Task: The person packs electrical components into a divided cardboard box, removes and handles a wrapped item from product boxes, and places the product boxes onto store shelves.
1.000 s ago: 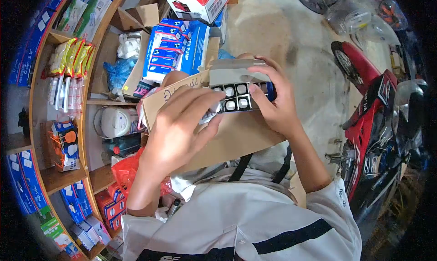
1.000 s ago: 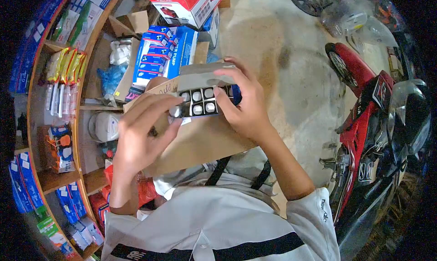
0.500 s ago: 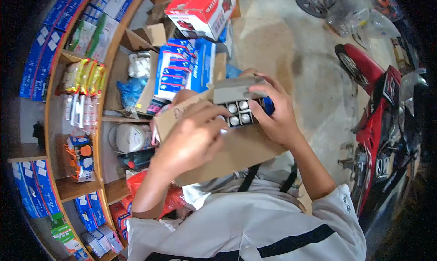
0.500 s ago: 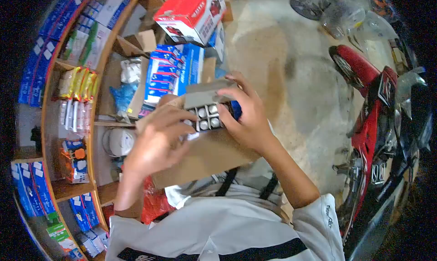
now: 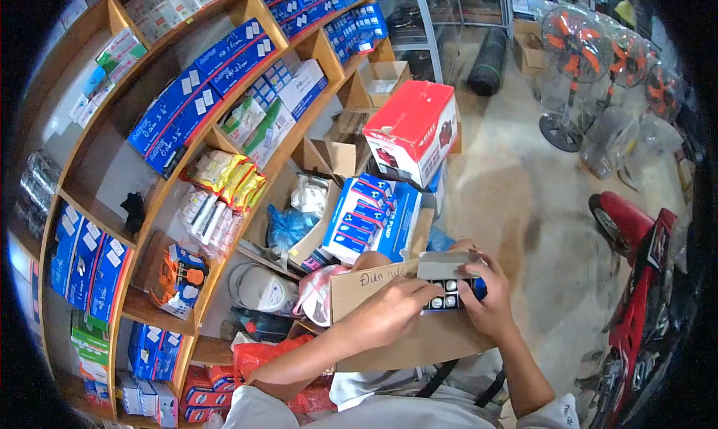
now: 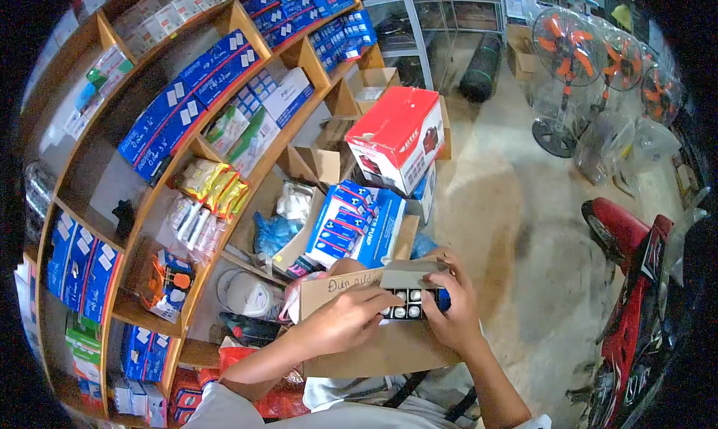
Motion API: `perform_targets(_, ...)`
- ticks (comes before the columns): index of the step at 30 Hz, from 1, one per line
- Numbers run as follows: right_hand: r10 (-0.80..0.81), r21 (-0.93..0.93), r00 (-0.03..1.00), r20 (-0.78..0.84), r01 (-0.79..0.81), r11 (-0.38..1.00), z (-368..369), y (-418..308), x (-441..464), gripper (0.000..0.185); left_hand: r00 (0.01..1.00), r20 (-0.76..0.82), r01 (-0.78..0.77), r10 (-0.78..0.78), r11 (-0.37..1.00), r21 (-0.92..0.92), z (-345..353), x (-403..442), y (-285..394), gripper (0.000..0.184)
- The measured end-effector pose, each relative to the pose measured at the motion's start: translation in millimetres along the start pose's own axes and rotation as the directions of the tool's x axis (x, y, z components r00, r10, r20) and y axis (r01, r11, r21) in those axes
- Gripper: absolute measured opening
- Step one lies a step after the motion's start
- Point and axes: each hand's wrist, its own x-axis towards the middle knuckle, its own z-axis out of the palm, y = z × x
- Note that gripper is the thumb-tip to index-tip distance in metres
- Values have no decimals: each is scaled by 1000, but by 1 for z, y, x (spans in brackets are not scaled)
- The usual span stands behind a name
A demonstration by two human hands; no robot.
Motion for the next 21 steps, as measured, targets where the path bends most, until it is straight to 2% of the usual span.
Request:
perform_targets(2,2,-10,1000,12,-2,1000,-1,-1,-1,25,995,14,95,-95,995,-40,2,-3,1,43)
perform_targets(6,14,0,1000,23,-14,1000,0,4,-3,24,995,-46,92,-93,996,-18,3,-6,6,43)
perform_targets(9,61,-42,997,44,-59,997,-1,0,-3,24,992,-77,108,-102,990,89,3,-6,6,40)
perform_targets(11,50,-48,998,36,-49,998,-1,-2,-3,23,984,-97,151,-151,989,-13,6,-8,4,37)
perform_targets(14,47,-35,998,27,-46,998,0,-5,-3,22,972,-119,198,-201,979,-38,6,-9,8,34)
perform_targets(21,51,-55,998,30,-49,997,1,-1,-2,23,961,-179,200,-211,977,-78,13,-9,4,29)
